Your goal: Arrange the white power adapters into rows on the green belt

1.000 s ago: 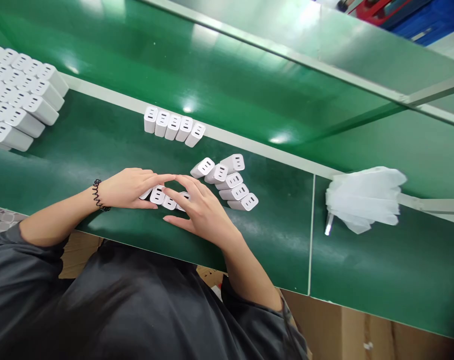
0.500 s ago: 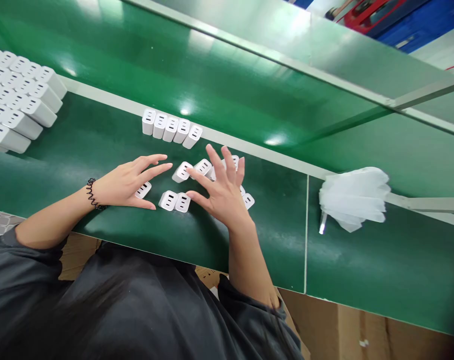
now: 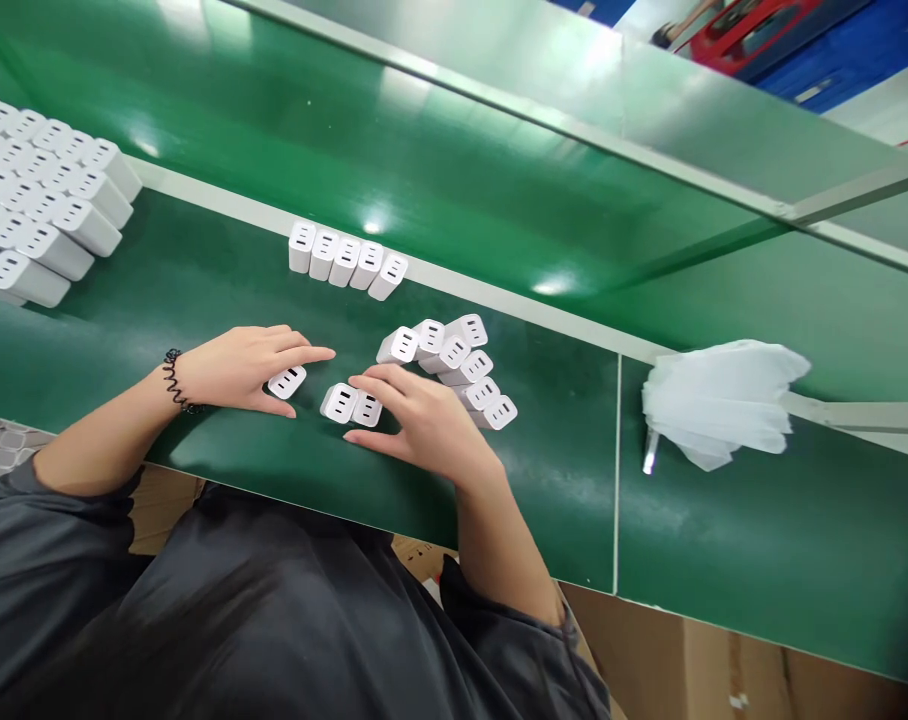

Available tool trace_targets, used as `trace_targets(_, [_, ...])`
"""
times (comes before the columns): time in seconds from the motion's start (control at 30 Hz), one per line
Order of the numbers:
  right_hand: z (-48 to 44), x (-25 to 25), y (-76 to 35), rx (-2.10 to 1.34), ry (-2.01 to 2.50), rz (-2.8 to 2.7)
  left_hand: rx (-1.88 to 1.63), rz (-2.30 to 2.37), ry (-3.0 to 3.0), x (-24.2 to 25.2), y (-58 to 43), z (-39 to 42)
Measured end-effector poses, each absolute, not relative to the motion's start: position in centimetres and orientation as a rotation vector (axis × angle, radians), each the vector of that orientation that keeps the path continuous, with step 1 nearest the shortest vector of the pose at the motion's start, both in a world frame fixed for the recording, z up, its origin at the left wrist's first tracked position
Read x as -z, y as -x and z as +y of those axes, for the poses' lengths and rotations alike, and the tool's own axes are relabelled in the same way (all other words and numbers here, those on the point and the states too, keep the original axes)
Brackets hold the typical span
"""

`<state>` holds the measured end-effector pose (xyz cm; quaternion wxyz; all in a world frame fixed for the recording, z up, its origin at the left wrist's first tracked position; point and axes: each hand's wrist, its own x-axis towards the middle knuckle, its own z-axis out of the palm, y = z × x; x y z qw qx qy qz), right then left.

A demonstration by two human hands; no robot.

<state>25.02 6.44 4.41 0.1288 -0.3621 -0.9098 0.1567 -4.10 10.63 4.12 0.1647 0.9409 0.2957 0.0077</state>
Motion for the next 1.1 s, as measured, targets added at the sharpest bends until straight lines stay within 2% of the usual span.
trace_targets(0.2, [5.3, -2.5, -22.2, -0.583, 1.139, -2.555, -0.077, 0.799, -2.725, -3.5, 3.7, 10.5])
trace_targets(0.43, [5.0, -2.8, -21.8, -0.974, 0.958, -2.245, -0.167, 0.768, -2.702, -4.1, 3.0, 9.5])
trace_targets(0.5, [5.7, -3.6, -22.4, -0.886, 1.027, -2.222, -0.186, 0.748, -2.725, -3.9, 2.9, 9.4])
trace_targets(0.63, [9.1, -5.0, -23.6, -0.490, 1.248, -2.178, -0.241, 0.729, -2.766, -3.4, 3.2, 9.8])
trace_targets(0.73, [13.6, -5.1, -23.7, -0.271, 1.380, -2.295, -0.176, 0.894, -2.732, -3.5, 4.5, 11.1])
trace_targets(0.97, [22.6, -4.6, -20.3, -0.434, 1.520, -2.734, -0.177, 1.646, -2.476, -4.7, 11.3, 15.4])
trace_targets(1.1, [22.9, -4.8, -17.5, -0.220, 1.534, -2.863, -0.152, 1.821, -2.287, -5.0, 13.9, 16.3])
